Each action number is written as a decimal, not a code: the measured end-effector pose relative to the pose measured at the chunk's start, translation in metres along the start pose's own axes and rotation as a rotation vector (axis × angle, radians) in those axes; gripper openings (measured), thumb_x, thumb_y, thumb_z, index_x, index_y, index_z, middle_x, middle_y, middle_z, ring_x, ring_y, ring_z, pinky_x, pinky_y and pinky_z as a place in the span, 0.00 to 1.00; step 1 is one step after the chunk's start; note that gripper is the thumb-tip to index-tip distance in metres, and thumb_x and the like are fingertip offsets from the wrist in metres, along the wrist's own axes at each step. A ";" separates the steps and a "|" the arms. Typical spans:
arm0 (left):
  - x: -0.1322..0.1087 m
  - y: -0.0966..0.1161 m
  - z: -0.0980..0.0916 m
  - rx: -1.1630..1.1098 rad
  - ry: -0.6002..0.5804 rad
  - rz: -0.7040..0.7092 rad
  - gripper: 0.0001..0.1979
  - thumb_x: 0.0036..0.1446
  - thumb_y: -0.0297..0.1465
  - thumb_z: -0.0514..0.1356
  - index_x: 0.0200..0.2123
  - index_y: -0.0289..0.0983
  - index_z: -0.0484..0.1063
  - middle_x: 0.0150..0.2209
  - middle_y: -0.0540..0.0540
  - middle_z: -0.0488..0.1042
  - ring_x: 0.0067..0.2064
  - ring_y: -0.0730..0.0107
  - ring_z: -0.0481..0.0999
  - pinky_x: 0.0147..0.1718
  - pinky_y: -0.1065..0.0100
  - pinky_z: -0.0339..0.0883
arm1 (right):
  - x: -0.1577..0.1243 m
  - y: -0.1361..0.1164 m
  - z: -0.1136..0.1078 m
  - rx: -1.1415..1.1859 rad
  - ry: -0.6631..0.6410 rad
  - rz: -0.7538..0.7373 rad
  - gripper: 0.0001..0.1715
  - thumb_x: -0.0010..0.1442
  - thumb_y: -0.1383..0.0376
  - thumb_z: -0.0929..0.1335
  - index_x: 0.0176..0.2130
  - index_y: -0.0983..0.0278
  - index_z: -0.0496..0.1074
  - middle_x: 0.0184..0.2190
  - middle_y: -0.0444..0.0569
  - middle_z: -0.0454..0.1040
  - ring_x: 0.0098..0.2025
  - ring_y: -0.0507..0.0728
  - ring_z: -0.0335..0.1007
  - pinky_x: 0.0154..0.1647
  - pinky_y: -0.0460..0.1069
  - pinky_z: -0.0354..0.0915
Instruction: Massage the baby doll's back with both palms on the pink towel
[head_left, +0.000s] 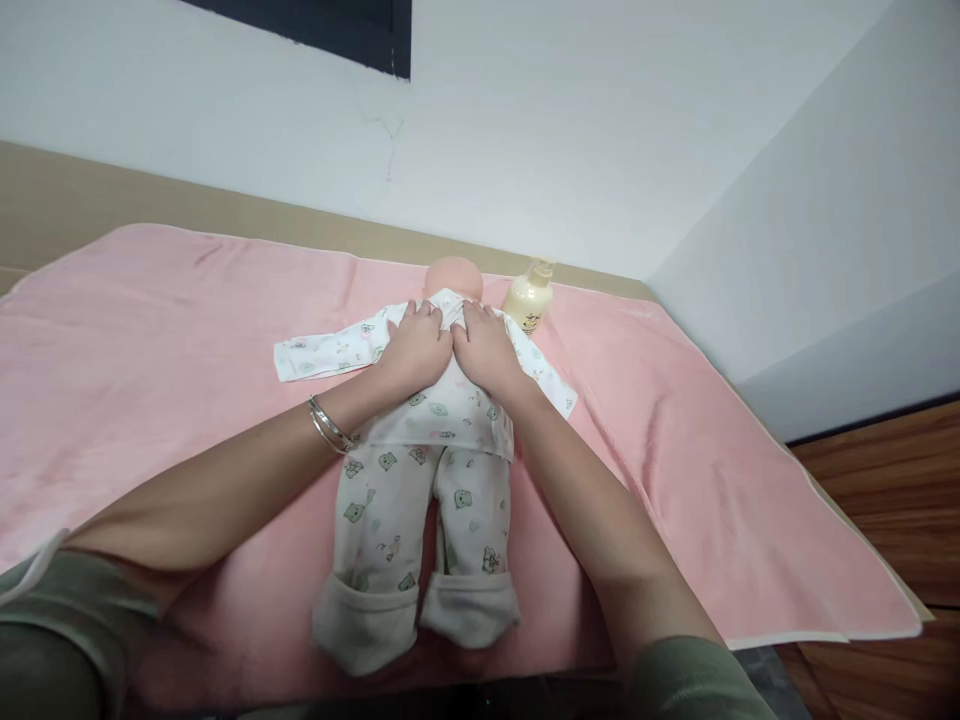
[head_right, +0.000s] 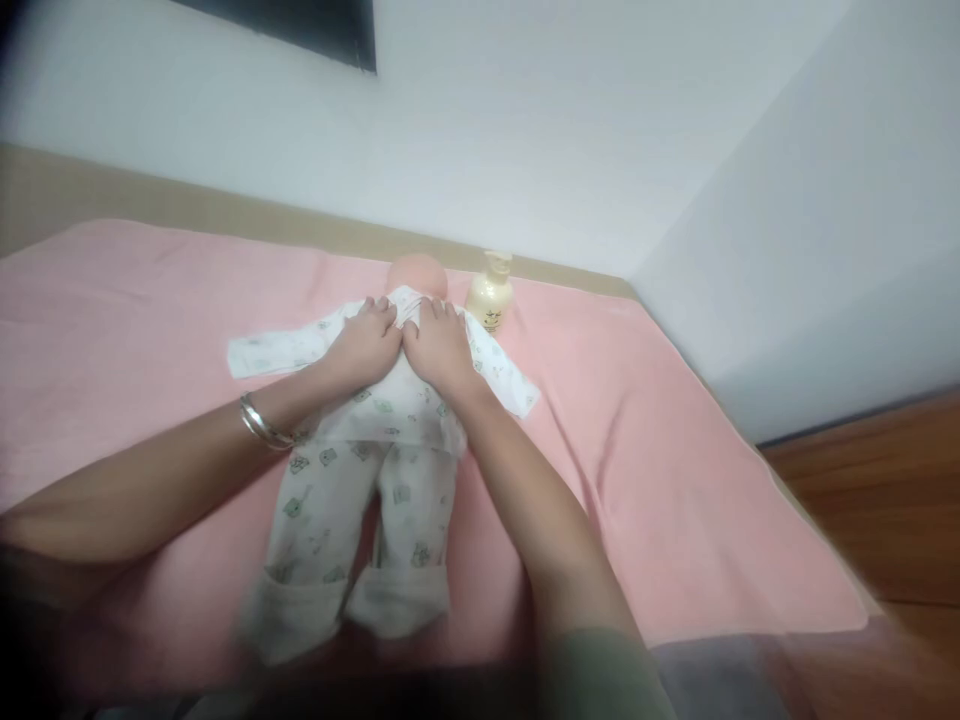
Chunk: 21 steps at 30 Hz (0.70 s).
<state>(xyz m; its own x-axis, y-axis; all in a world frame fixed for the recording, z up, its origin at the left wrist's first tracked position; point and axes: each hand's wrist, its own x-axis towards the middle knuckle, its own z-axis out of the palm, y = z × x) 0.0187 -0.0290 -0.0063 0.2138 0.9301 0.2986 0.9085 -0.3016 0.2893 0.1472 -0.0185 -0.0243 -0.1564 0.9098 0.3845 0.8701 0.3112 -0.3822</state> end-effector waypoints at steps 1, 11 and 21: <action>0.001 -0.002 0.000 -0.017 -0.009 -0.008 0.25 0.63 0.28 0.44 0.56 0.29 0.72 0.63 0.29 0.70 0.70 0.42 0.63 0.65 0.38 0.64 | 0.000 0.000 0.001 -0.001 0.013 -0.002 0.33 0.69 0.62 0.55 0.66 0.76 0.63 0.66 0.64 0.67 0.69 0.70 0.59 0.73 0.65 0.54; 0.007 -0.018 0.014 -0.040 0.063 -0.022 0.32 0.65 0.35 0.42 0.68 0.30 0.62 0.72 0.35 0.60 0.74 0.47 0.57 0.74 0.45 0.50 | 0.001 0.007 0.011 0.018 0.106 -0.032 0.30 0.70 0.61 0.56 0.62 0.74 0.67 0.62 0.62 0.71 0.65 0.69 0.64 0.70 0.64 0.57; 0.002 -0.014 0.010 -0.002 0.109 0.057 0.28 0.65 0.31 0.44 0.63 0.28 0.66 0.66 0.29 0.67 0.69 0.44 0.64 0.69 0.42 0.58 | -0.001 0.005 0.001 -0.014 0.054 -0.062 0.30 0.71 0.61 0.55 0.63 0.75 0.66 0.62 0.64 0.71 0.65 0.68 0.65 0.70 0.62 0.59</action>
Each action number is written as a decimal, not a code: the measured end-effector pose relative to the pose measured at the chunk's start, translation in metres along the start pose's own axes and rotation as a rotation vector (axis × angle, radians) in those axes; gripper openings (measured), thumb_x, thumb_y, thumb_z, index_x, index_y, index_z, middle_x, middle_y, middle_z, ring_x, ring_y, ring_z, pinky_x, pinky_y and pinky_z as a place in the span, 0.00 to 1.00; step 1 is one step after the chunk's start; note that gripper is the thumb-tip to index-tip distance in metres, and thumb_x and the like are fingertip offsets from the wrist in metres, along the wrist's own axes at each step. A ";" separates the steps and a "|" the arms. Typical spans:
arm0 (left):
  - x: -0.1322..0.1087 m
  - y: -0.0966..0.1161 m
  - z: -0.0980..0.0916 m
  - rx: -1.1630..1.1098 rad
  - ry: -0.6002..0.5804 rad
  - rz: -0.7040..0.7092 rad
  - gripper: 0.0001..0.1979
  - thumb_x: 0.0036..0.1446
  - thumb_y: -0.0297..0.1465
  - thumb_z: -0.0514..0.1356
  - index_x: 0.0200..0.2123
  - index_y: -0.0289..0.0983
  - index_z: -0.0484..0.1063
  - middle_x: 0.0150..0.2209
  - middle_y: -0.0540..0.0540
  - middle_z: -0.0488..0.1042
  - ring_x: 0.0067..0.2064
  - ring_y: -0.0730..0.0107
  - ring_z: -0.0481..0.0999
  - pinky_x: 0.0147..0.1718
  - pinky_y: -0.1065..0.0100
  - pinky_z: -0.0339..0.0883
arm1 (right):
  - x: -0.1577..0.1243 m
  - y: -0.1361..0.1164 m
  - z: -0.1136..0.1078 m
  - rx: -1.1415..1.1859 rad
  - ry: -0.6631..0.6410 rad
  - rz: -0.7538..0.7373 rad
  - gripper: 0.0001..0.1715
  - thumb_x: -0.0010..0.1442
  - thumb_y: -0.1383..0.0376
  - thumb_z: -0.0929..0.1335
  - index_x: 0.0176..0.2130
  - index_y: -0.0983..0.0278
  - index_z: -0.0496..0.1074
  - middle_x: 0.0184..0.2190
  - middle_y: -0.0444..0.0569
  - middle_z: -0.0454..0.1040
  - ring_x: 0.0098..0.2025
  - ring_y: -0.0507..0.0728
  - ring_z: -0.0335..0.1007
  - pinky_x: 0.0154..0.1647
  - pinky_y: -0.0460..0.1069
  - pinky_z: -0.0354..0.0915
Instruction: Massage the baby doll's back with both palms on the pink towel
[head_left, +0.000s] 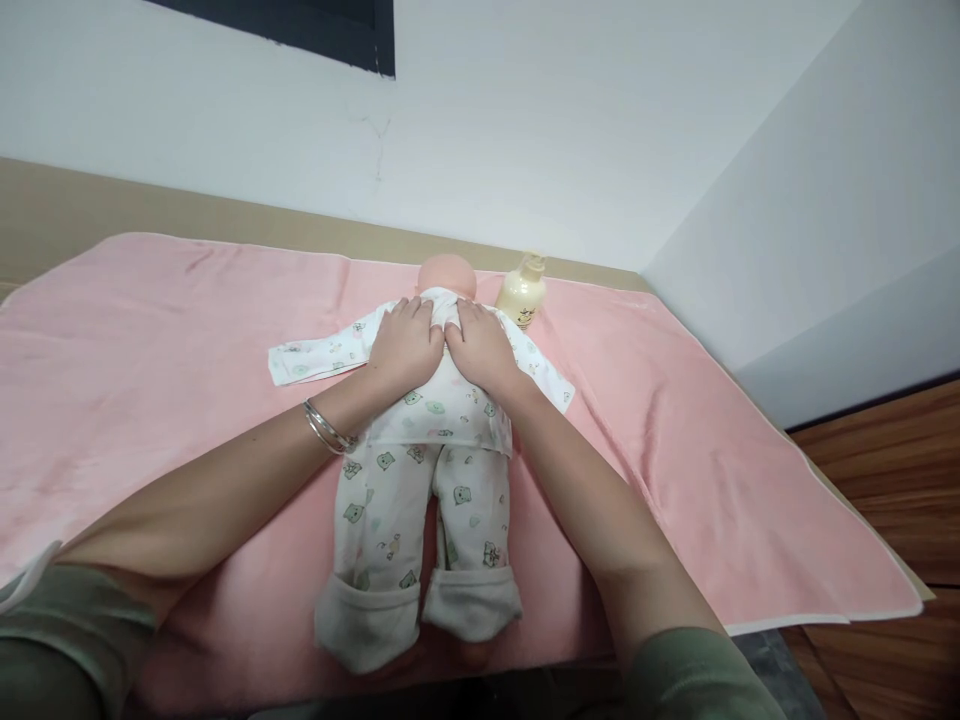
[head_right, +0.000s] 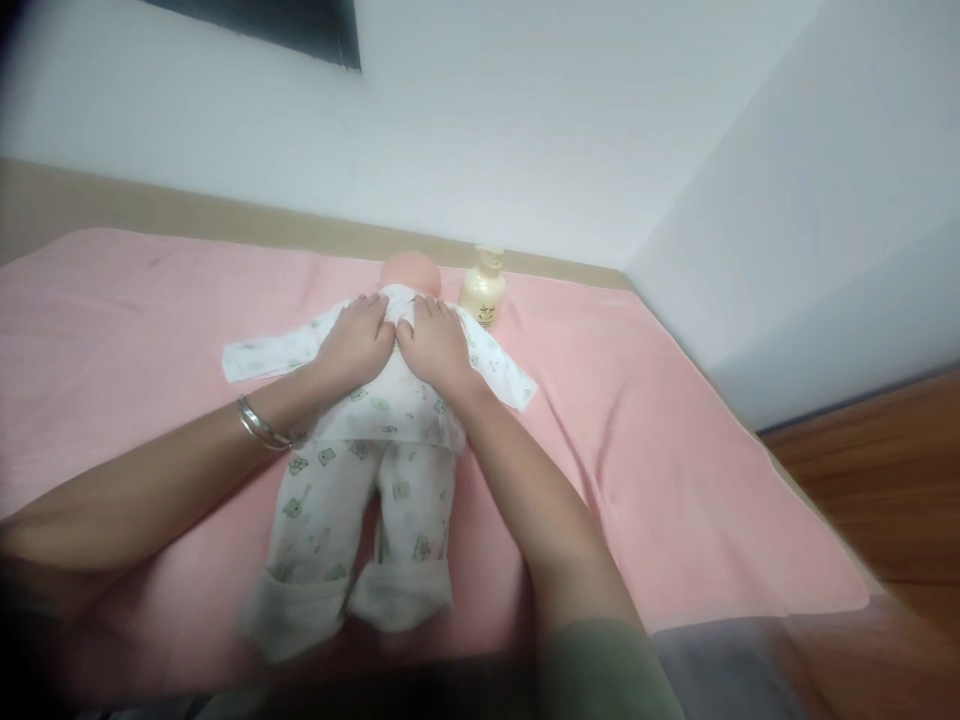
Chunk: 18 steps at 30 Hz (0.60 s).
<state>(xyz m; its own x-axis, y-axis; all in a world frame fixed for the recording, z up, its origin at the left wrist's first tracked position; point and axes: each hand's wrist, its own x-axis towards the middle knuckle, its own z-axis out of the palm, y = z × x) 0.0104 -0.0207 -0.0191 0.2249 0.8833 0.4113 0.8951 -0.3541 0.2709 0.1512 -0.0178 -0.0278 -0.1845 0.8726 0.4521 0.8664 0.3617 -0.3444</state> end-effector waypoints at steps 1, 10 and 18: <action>0.003 -0.002 -0.002 -0.005 -0.024 -0.005 0.27 0.65 0.32 0.44 0.61 0.29 0.68 0.65 0.29 0.68 0.68 0.43 0.66 0.68 0.42 0.60 | -0.001 -0.002 -0.002 -0.007 -0.010 0.007 0.30 0.71 0.62 0.55 0.62 0.76 0.66 0.61 0.64 0.72 0.64 0.68 0.66 0.69 0.62 0.60; 0.023 -0.023 -0.011 -0.204 -0.084 -0.002 0.22 0.64 0.39 0.47 0.47 0.35 0.75 0.54 0.37 0.79 0.56 0.52 0.76 0.61 0.52 0.67 | -0.015 -0.028 -0.012 -0.167 -0.077 -0.042 0.24 0.69 0.70 0.54 0.51 0.79 0.72 0.51 0.70 0.75 0.58 0.69 0.70 0.66 0.60 0.63; -0.003 0.011 -0.009 0.084 -0.015 0.059 0.23 0.64 0.28 0.44 0.52 0.25 0.73 0.54 0.26 0.75 0.60 0.44 0.72 0.65 0.48 0.63 | 0.004 0.005 -0.011 0.048 -0.086 0.003 0.33 0.70 0.59 0.57 0.65 0.76 0.63 0.69 0.65 0.64 0.70 0.69 0.58 0.73 0.62 0.55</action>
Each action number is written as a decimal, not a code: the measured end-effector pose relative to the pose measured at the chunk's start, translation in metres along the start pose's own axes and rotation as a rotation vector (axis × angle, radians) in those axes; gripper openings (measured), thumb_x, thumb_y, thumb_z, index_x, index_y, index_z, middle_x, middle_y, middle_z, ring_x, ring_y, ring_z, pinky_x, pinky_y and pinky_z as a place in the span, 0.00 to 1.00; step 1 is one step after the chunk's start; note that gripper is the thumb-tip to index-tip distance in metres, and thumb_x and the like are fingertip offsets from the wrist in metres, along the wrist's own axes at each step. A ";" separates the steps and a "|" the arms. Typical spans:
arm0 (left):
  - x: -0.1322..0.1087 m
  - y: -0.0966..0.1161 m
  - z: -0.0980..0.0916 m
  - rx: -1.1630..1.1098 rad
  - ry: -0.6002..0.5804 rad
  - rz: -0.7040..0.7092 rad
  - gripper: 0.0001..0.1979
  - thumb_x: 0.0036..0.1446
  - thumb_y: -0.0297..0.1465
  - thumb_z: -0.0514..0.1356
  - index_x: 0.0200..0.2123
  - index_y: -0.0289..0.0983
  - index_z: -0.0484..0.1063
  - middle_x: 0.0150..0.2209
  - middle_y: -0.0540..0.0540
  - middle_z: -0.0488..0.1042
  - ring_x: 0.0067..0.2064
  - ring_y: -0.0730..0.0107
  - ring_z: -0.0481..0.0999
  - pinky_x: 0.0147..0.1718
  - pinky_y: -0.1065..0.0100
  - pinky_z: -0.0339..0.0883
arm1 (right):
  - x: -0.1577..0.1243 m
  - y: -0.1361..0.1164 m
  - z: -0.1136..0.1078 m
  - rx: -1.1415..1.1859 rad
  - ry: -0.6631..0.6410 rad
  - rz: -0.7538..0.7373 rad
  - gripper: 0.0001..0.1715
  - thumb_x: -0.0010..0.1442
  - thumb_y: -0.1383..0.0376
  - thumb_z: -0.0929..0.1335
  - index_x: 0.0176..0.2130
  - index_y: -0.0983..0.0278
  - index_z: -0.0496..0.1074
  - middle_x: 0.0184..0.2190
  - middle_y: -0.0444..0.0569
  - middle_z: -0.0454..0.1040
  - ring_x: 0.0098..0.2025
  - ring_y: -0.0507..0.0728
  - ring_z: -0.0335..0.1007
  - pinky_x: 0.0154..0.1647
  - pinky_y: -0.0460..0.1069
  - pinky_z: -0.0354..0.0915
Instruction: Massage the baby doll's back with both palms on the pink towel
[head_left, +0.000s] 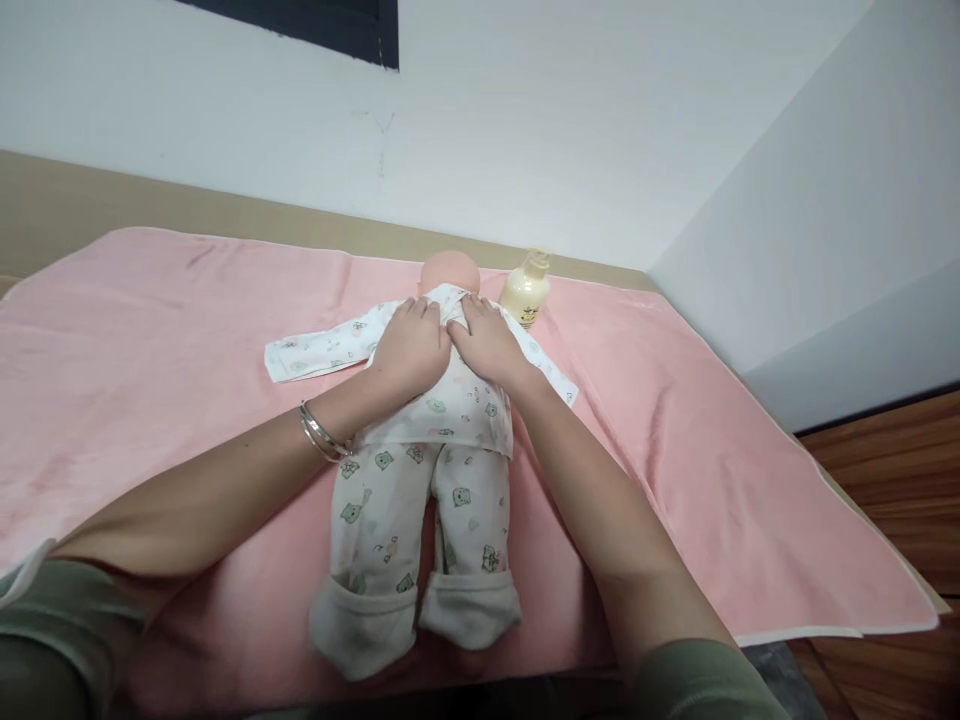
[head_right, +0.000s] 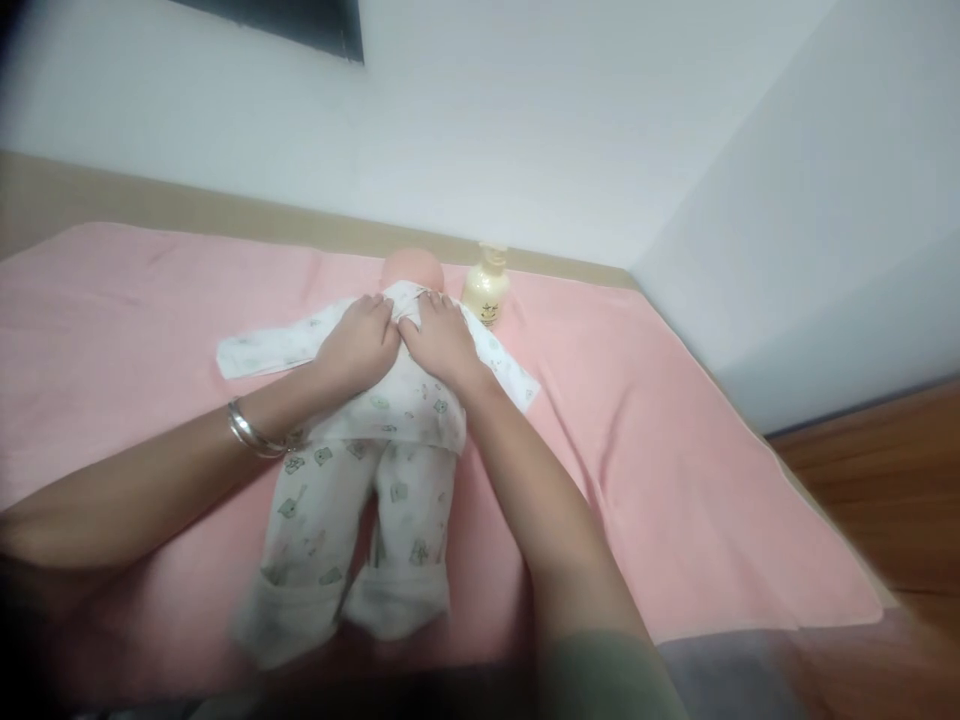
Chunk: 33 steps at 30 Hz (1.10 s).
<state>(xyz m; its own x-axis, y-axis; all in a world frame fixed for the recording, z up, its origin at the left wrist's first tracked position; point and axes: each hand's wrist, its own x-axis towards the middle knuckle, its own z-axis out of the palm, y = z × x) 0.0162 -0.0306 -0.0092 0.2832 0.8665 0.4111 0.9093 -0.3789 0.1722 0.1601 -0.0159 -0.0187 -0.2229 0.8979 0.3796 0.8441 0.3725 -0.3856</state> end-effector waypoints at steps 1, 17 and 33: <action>-0.001 0.002 0.000 0.007 -0.001 0.012 0.23 0.64 0.28 0.44 0.53 0.25 0.72 0.55 0.26 0.74 0.61 0.44 0.71 0.65 0.48 0.63 | 0.000 0.000 0.000 -0.008 -0.002 0.009 0.32 0.70 0.59 0.57 0.64 0.76 0.64 0.67 0.65 0.66 0.69 0.70 0.61 0.72 0.63 0.57; -0.001 0.000 -0.006 0.043 -0.027 -0.023 0.21 0.65 0.29 0.43 0.46 0.26 0.74 0.50 0.26 0.76 0.56 0.43 0.74 0.60 0.48 0.67 | -0.001 -0.004 -0.003 0.035 -0.001 0.058 0.34 0.70 0.54 0.59 0.64 0.75 0.65 0.68 0.64 0.66 0.70 0.69 0.60 0.73 0.61 0.58; 0.008 -0.010 -0.005 -0.039 -0.050 -0.085 0.19 0.65 0.32 0.45 0.43 0.31 0.74 0.48 0.31 0.78 0.51 0.48 0.76 0.55 0.52 0.70 | -0.009 -0.013 -0.002 -0.010 -0.019 0.070 0.26 0.72 0.56 0.56 0.52 0.69 0.74 0.54 0.62 0.77 0.58 0.68 0.72 0.60 0.61 0.69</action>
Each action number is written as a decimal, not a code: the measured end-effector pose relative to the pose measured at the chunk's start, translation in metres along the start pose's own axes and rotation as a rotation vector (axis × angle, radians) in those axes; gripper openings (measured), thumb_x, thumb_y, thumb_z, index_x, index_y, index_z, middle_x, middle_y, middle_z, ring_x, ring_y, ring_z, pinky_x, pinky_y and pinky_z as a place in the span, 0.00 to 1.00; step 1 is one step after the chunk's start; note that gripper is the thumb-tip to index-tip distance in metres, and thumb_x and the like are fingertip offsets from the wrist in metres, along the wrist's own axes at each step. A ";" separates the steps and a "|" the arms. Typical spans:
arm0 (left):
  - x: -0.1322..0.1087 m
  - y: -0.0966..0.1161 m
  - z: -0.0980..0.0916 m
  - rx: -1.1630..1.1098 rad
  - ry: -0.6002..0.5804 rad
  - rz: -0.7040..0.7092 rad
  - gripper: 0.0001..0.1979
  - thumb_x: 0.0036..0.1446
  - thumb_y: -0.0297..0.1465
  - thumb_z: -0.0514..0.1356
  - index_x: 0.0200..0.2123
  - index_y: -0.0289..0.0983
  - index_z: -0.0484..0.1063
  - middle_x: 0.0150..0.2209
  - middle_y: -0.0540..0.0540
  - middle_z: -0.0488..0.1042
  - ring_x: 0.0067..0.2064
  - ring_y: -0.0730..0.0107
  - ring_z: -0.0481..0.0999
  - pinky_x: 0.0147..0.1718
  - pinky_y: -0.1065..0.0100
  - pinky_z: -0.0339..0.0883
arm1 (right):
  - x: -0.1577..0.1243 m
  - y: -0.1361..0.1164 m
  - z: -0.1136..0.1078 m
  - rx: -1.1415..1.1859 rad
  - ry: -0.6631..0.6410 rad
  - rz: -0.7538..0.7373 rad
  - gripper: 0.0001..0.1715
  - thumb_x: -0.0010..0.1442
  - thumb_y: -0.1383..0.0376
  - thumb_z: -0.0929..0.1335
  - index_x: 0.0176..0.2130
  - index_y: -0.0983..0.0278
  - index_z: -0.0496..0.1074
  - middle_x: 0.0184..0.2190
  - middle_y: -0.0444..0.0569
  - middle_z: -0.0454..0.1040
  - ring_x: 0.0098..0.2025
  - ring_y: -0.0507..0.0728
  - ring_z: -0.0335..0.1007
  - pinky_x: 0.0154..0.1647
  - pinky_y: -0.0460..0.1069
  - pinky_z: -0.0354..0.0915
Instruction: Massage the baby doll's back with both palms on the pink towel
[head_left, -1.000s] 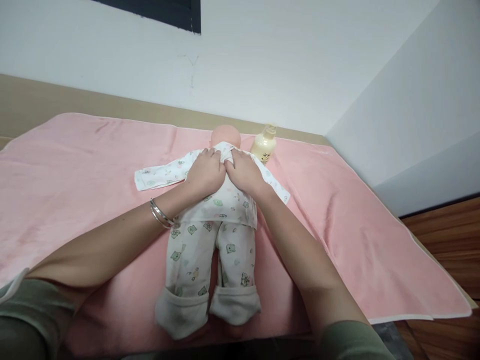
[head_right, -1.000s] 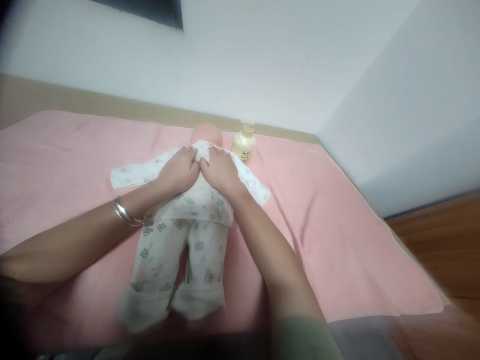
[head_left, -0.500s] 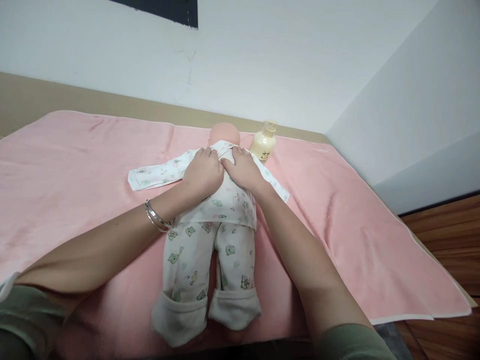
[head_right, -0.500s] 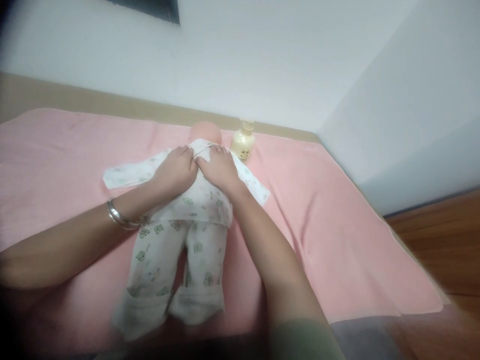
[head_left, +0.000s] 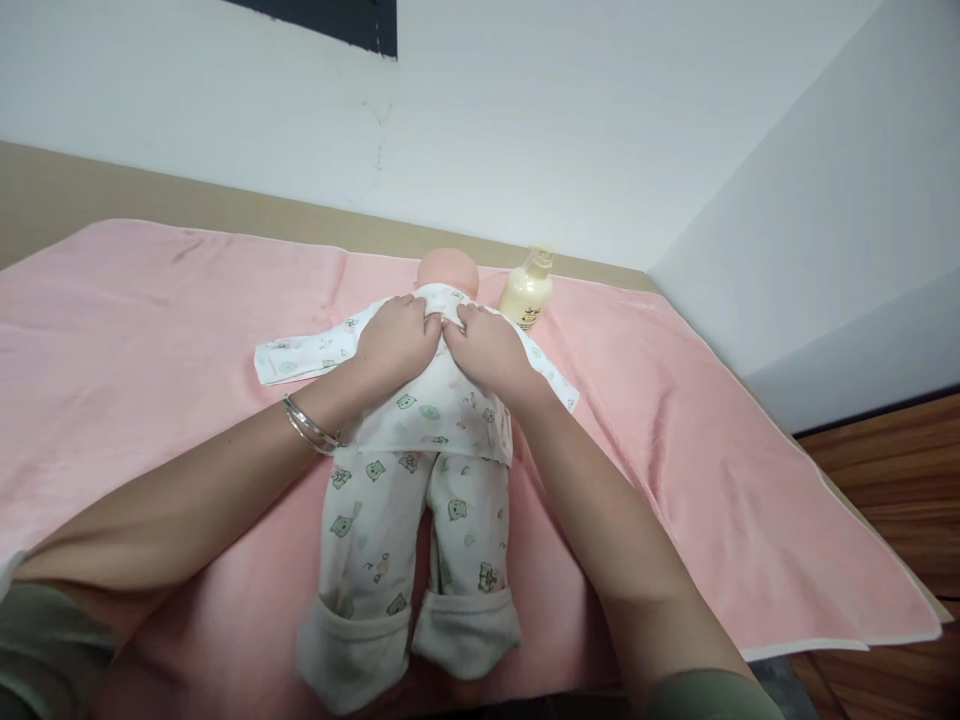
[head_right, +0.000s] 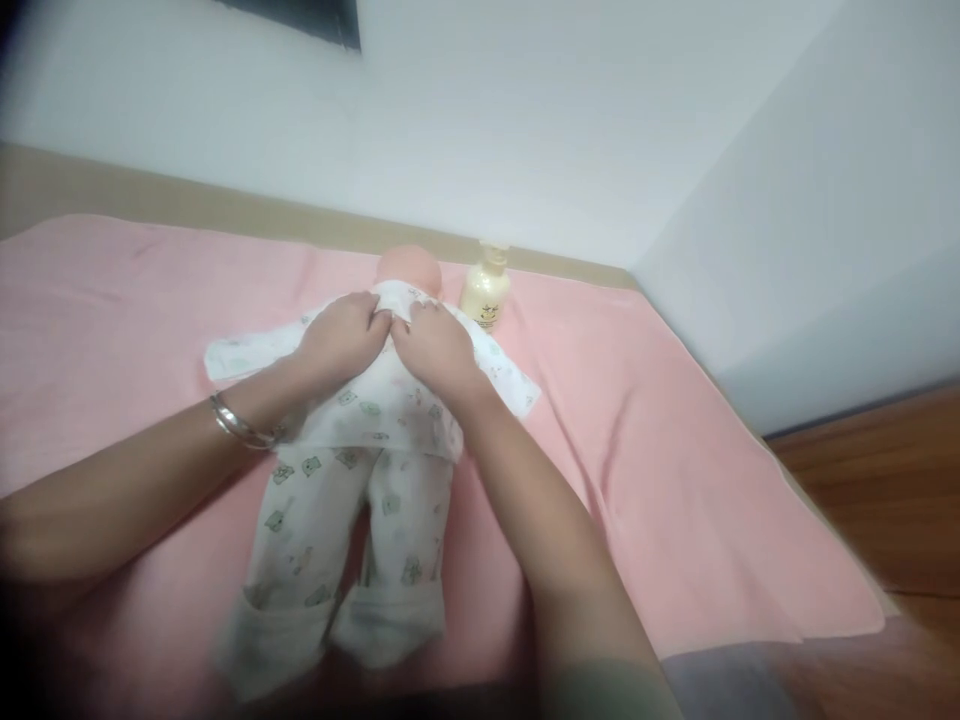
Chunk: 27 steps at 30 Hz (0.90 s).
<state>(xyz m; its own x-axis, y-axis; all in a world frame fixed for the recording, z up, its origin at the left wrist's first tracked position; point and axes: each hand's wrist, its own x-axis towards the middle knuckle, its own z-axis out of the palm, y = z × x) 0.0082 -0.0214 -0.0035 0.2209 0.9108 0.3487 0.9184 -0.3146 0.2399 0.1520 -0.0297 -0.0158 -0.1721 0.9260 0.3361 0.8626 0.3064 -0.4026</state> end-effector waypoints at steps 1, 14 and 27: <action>-0.005 0.004 0.001 0.048 0.014 0.023 0.19 0.65 0.31 0.45 0.44 0.30 0.75 0.48 0.29 0.77 0.53 0.46 0.76 0.57 0.51 0.70 | 0.003 0.005 -0.001 0.016 0.001 -0.016 0.28 0.72 0.55 0.57 0.55 0.70 0.72 0.58 0.63 0.75 0.61 0.68 0.70 0.63 0.61 0.67; 0.005 -0.001 -0.002 -0.057 -0.036 -0.008 0.20 0.64 0.33 0.46 0.47 0.32 0.74 0.52 0.32 0.77 0.55 0.48 0.75 0.59 0.51 0.69 | -0.010 -0.017 0.002 -0.246 0.044 0.007 0.27 0.75 0.61 0.55 0.54 0.77 0.72 0.52 0.67 0.76 0.58 0.68 0.71 0.64 0.58 0.64; 0.005 -0.009 0.011 -0.215 0.108 -0.001 0.19 0.62 0.34 0.47 0.42 0.33 0.76 0.47 0.36 0.80 0.49 0.54 0.76 0.55 0.57 0.68 | -0.007 -0.013 0.016 -0.052 0.130 0.076 0.29 0.72 0.62 0.56 0.61 0.79 0.67 0.64 0.68 0.68 0.70 0.71 0.58 0.73 0.62 0.55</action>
<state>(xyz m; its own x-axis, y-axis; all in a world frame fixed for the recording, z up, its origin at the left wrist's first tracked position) 0.0046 -0.0111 -0.0144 0.1727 0.8809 0.4407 0.8252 -0.3737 0.4235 0.1340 -0.0368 -0.0269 -0.0449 0.9086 0.4152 0.8949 0.2213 -0.3875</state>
